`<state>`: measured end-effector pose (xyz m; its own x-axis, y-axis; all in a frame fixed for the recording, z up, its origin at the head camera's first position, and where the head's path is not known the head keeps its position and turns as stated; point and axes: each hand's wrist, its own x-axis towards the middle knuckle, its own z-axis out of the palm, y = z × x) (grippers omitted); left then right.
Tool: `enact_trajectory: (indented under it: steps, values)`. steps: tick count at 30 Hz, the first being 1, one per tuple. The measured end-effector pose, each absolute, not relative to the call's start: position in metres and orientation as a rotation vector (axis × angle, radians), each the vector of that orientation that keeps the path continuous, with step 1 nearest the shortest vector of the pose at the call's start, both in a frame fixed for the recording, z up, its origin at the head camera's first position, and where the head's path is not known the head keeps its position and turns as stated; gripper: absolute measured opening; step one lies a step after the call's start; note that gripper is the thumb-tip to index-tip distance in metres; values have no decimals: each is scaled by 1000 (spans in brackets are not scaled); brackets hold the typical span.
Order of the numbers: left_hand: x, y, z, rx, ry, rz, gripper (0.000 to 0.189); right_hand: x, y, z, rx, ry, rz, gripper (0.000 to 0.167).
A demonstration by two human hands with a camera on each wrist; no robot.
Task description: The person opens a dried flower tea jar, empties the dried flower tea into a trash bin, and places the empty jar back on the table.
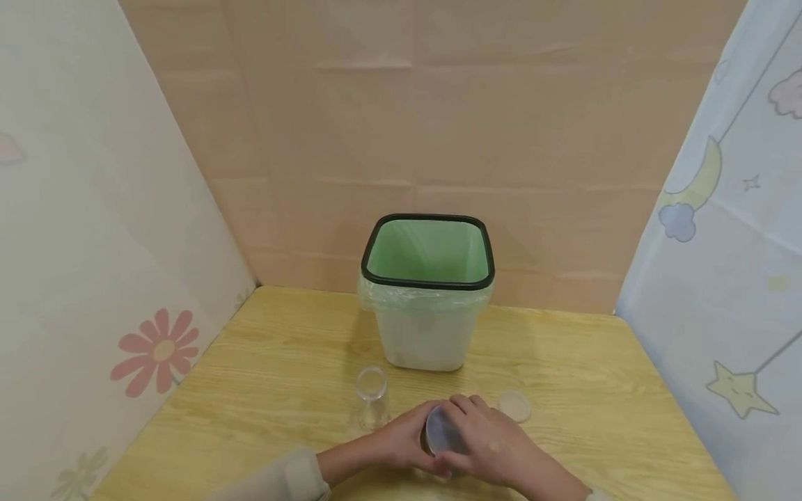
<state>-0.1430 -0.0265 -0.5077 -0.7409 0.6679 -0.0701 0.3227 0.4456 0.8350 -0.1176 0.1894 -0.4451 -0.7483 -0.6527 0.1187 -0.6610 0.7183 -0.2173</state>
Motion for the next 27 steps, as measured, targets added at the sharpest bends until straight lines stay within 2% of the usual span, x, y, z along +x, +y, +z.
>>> enact_trajectory:
  steps: [15,27]
  values:
    - [-144,-25,-509,788,2385,1208,89,-118,183,-447,1123,-2836,321,80]
    - [-145,-32,-503,867,2357,1248,88,-118,179,-444,1090,-2802,330,71]
